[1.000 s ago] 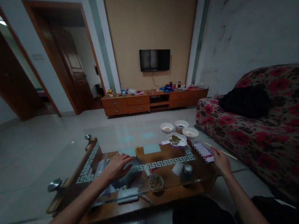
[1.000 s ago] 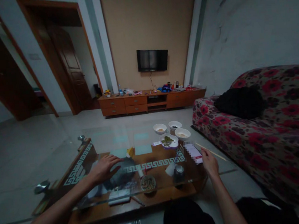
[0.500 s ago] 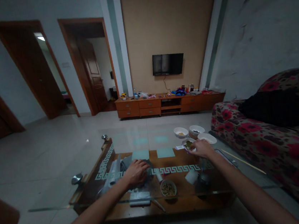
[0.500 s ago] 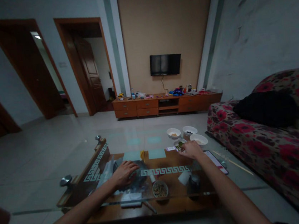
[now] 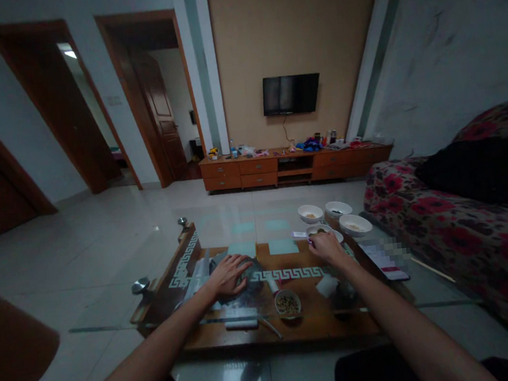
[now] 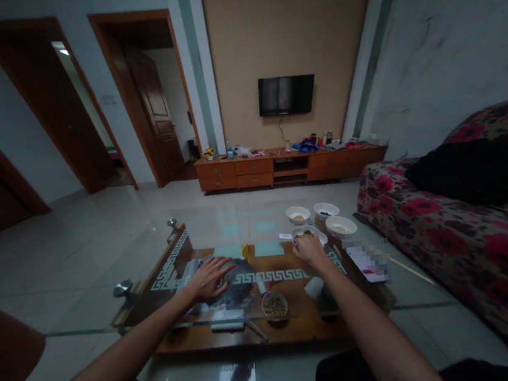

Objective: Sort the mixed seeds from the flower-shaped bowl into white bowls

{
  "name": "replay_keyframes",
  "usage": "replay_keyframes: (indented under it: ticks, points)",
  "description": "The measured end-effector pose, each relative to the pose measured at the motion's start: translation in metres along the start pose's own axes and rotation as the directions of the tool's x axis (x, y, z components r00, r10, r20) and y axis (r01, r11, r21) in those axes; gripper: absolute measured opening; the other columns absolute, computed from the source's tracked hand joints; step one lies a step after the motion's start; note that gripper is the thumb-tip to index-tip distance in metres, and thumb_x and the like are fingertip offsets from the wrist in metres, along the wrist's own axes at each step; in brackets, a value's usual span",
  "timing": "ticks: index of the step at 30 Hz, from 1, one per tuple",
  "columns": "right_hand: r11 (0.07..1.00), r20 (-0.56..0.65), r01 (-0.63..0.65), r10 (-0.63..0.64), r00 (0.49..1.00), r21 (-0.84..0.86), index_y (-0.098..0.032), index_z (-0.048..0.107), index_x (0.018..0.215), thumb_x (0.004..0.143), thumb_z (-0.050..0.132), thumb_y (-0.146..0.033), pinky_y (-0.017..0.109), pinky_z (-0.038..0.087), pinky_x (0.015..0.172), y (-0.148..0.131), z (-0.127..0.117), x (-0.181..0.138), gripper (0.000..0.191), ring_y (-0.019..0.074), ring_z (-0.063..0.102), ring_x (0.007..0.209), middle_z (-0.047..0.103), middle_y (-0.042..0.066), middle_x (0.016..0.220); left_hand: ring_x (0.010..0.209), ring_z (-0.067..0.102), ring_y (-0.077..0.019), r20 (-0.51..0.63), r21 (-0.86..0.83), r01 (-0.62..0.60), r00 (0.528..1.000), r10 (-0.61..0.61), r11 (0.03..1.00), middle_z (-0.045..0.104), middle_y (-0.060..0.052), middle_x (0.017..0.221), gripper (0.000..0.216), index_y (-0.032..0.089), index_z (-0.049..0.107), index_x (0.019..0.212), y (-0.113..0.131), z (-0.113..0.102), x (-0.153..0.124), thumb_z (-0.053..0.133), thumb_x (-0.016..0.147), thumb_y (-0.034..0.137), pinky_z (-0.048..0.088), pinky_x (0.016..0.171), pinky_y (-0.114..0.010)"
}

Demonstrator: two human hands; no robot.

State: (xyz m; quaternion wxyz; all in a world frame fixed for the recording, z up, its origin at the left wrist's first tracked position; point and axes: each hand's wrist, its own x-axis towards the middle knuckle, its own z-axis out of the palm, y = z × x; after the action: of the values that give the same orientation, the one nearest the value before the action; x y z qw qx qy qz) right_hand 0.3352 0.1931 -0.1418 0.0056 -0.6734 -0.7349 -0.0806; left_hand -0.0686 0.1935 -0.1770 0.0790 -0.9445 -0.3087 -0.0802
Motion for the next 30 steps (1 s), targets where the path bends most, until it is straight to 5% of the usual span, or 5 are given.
replay_keyframes:
  ticks: [12, 18, 22, 26, 30]
  points:
    - [0.929, -0.058, 0.327, -0.322, 0.945, 0.174, -0.015, 0.074, 0.123, 0.100, 0.054, -0.025, 0.045, 0.041, 0.107, -0.126, -0.004, 0.000, 0.033, 0.0320, 0.064, 0.125, 0.074, 0.017, 0.129, 0.154, 0.041, -0.0373, -0.105, 0.040, 0.117, 0.988, -0.113, 0.992, 0.033, -0.020, 0.173, 0.092, 0.021, 0.034, 0.169, -0.012, 0.008, 0.009, 0.068, 0.087, 0.049, 0.034, 0.123, -0.053]
    - [0.815, -0.200, 0.519, -0.481, 0.854, 0.258, -0.018, 0.073, 0.126, 0.101, 0.065, -0.039, 0.050, 0.042, 0.111, -0.146, 0.005, -0.006, 0.034, 0.0330, 0.060, 0.130, 0.070, 0.016, 0.137, 0.155, 0.039, -0.0398, -0.123, 0.024, 0.130, 0.984, -0.126, 0.991, 0.036, -0.021, 0.172, 0.099, 0.020, 0.034, 0.168, -0.014, 0.008, 0.006, 0.070, 0.086, 0.062, 0.032, 0.125, -0.055]
    - [0.780, -0.320, 0.545, -0.454, 0.831, 0.308, -0.024, 0.071, 0.133, 0.108, 0.057, -0.042, 0.048, 0.040, 0.115, -0.113, 0.003, 0.007, 0.033, 0.0280, 0.058, 0.133, 0.068, 0.010, 0.143, 0.149, 0.048, -0.0374, -0.111, -0.004, 0.150, 0.983, -0.150, 0.989, 0.050, -0.021, 0.163, 0.078, 0.019, 0.041, 0.165, -0.016, 0.021, 0.008, 0.057, 0.099, 0.058, 0.033, 0.124, -0.054]
    - [0.931, -0.335, 0.152, -0.034, 0.942, 0.331, -0.017, 0.063, 0.145, 0.109, 0.052, -0.037, 0.048, 0.038, 0.119, -0.039, 0.005, 0.013, 0.043, 0.0295, 0.052, 0.141, 0.062, 0.017, 0.151, 0.130, 0.061, -0.0325, -0.132, 0.000, 0.180, 0.975, -0.179, 0.984, 0.066, -0.016, 0.142, 0.052, 0.022, 0.053, 0.155, -0.021, 0.020, 0.014, 0.050, 0.106, 0.039, 0.042, 0.115, -0.049]
    - [0.961, -0.294, -0.236, 0.269, 0.917, 0.143, -0.009, 0.045, 0.161, 0.101, 0.053, -0.029, 0.056, 0.032, 0.121, 0.040, 0.022, -0.011, 0.064, 0.0373, 0.042, 0.149, 0.044, 0.026, 0.166, 0.113, 0.065, -0.0299, -0.093, 0.031, 0.227, 0.970, -0.224, 0.973, 0.071, -0.012, 0.120, 0.038, 0.026, 0.064, 0.142, -0.021, 0.010, 0.019, 0.048, 0.110, 0.039, 0.048, 0.100, -0.045]
